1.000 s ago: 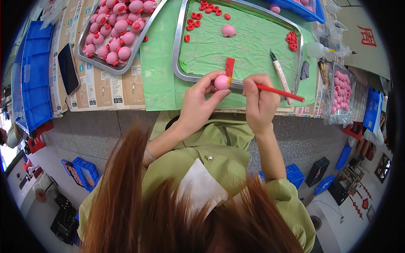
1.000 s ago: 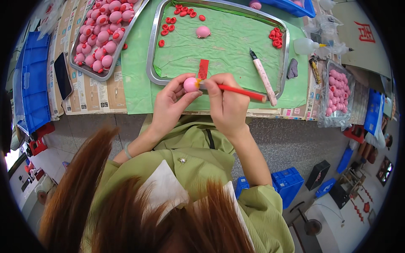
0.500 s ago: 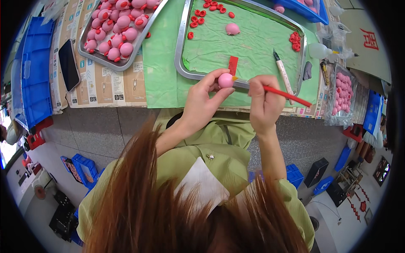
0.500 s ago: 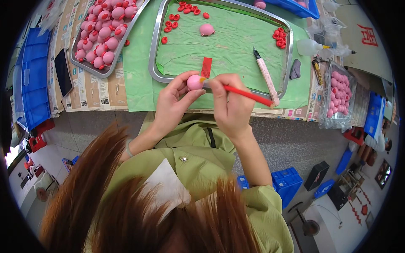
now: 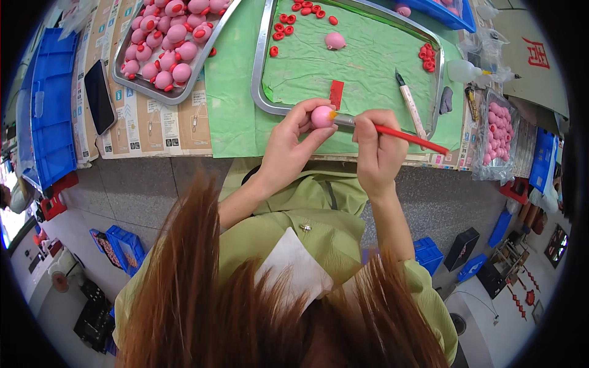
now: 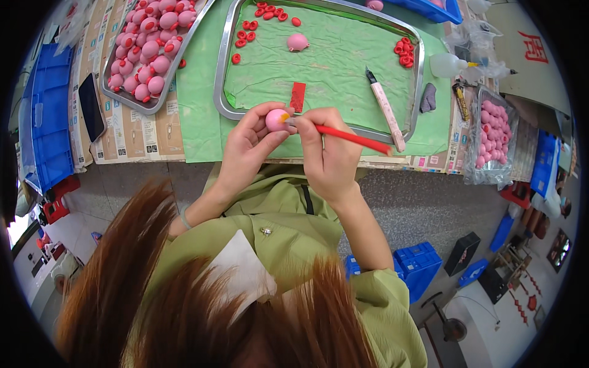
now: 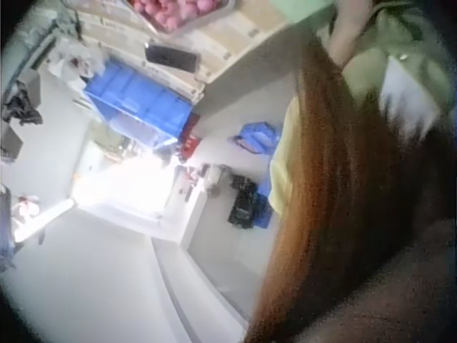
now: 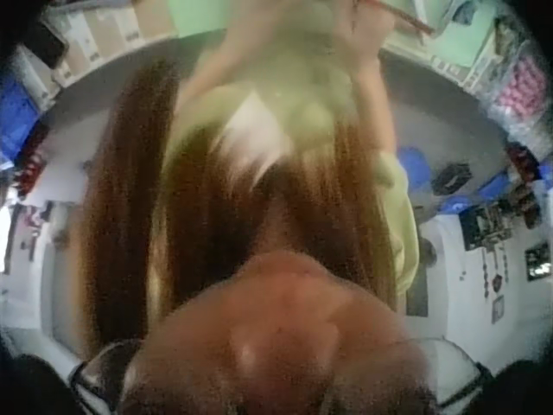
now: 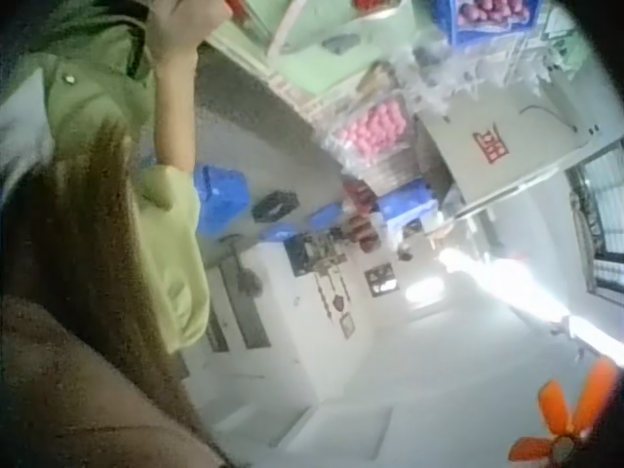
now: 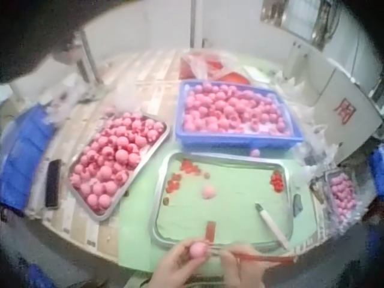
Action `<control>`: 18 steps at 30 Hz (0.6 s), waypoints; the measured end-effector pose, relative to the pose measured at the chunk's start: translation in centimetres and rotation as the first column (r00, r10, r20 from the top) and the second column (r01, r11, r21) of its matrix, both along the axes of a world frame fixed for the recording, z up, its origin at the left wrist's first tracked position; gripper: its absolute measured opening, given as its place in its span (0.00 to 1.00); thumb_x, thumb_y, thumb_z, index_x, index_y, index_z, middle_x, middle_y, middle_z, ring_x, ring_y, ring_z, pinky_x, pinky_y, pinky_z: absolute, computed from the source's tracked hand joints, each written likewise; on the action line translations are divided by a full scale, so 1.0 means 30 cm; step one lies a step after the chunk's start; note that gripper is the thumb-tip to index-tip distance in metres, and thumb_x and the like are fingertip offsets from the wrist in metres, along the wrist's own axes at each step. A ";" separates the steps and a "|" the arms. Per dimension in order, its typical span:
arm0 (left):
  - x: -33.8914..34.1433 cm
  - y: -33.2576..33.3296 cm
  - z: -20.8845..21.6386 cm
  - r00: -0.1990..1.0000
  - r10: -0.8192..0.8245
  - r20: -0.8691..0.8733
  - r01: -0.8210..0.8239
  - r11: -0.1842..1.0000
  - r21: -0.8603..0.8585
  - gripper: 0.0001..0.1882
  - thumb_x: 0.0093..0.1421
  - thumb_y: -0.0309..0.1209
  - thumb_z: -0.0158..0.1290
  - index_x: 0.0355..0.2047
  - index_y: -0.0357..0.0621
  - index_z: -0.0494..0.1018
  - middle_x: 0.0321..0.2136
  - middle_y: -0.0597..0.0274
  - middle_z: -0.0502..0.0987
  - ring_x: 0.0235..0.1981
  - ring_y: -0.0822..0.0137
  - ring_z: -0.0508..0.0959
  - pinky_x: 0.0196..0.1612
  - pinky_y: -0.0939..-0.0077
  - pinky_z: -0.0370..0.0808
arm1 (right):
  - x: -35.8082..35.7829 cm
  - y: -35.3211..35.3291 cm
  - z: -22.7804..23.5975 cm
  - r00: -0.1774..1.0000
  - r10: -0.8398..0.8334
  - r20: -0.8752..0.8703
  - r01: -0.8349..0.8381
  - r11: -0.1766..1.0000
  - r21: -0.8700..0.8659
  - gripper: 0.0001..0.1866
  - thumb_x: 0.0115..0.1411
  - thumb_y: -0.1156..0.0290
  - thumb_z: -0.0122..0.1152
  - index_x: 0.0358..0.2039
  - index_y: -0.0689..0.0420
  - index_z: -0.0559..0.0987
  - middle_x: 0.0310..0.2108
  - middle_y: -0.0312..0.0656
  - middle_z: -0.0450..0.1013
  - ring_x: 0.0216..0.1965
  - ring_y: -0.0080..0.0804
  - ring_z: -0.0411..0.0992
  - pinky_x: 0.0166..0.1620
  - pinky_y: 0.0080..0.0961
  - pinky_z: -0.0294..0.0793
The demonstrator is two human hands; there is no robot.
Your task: The person assembles small clay figures by applying glue to pieces from a tray and attaching them to round clay bodies by hand, then details and paints the figures using a craft knife and a paintbrush.
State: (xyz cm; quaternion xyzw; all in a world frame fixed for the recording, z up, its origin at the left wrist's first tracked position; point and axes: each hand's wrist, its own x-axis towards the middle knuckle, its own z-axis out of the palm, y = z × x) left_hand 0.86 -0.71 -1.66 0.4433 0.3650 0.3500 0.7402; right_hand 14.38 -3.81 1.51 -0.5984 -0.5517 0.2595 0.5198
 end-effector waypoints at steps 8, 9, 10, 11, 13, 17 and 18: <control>-0.011 0.005 0.036 0.994 -0.002 0.108 0.012 0.996 -0.088 0.20 0.55 0.18 0.44 0.49 0.34 0.58 0.44 0.56 0.67 0.44 0.69 0.70 0.48 0.79 0.67 | 0.026 -0.010 -0.042 0.998 -0.061 0.024 0.063 0.996 -0.063 0.05 0.57 0.75 0.51 0.26 0.63 0.71 0.21 0.39 0.67 0.21 0.23 0.64 0.25 0.18 0.63; -0.015 0.008 0.050 0.982 0.021 0.187 0.012 0.985 -0.173 0.20 0.55 0.19 0.45 0.50 0.34 0.58 0.44 0.56 0.67 0.44 0.69 0.70 0.47 0.79 0.67 | 0.045 -0.013 -0.054 0.993 -0.114 0.044 0.117 0.989 -0.090 0.05 0.57 0.75 0.51 0.28 0.63 0.71 0.22 0.39 0.67 0.22 0.22 0.65 0.26 0.17 0.63; -0.026 0.012 0.053 0.983 0.023 0.184 0.009 0.985 -0.173 0.20 0.55 0.19 0.45 0.50 0.34 0.58 0.44 0.56 0.67 0.44 0.69 0.70 0.47 0.79 0.67 | 0.060 -0.016 -0.046 0.993 -0.111 0.041 0.115 0.989 -0.091 0.05 0.57 0.75 0.51 0.28 0.63 0.71 0.22 0.39 0.67 0.22 0.22 0.65 0.26 0.17 0.63; -0.040 0.018 0.054 0.960 -0.013 0.279 0.068 0.979 -0.191 0.21 0.55 0.21 0.46 0.50 0.35 0.58 0.45 0.55 0.66 0.44 0.68 0.70 0.47 0.78 0.67 | 0.079 -0.018 -0.027 0.978 -0.158 -0.136 0.152 0.987 -0.052 0.04 0.57 0.75 0.50 0.30 0.63 0.70 0.23 0.39 0.68 0.24 0.22 0.65 0.27 0.17 0.64; -0.048 0.023 0.065 0.927 -0.049 0.371 0.133 0.970 -0.203 0.22 0.55 0.22 0.46 0.51 0.36 0.57 0.45 0.55 0.66 0.44 0.67 0.70 0.47 0.77 0.67 | 0.082 -0.011 0.017 0.930 -0.196 -0.312 0.200 0.980 -0.020 0.05 0.58 0.75 0.50 0.32 0.64 0.70 0.23 0.39 0.68 0.25 0.22 0.66 0.28 0.17 0.64; -0.049 0.018 0.085 0.851 -0.015 0.524 0.162 0.958 -0.236 0.24 0.55 0.25 0.49 0.51 0.38 0.56 0.46 0.53 0.65 0.43 0.65 0.71 0.48 0.73 0.67 | 0.049 -0.020 0.097 0.886 -0.190 -0.423 0.214 0.977 0.009 0.05 0.58 0.76 0.48 0.33 0.64 0.69 0.25 0.39 0.68 0.27 0.22 0.66 0.31 0.16 0.65; -0.050 0.018 0.086 0.836 -0.018 0.548 0.171 0.958 -0.229 0.24 0.55 0.26 0.49 0.51 0.39 0.55 0.46 0.52 0.65 0.43 0.64 0.71 0.48 0.71 0.67 | 0.044 -0.031 0.106 0.899 -0.158 -0.409 0.170 0.985 -0.008 0.04 0.58 0.77 0.47 0.32 0.65 0.69 0.26 0.39 0.68 0.27 0.22 0.66 0.32 0.15 0.65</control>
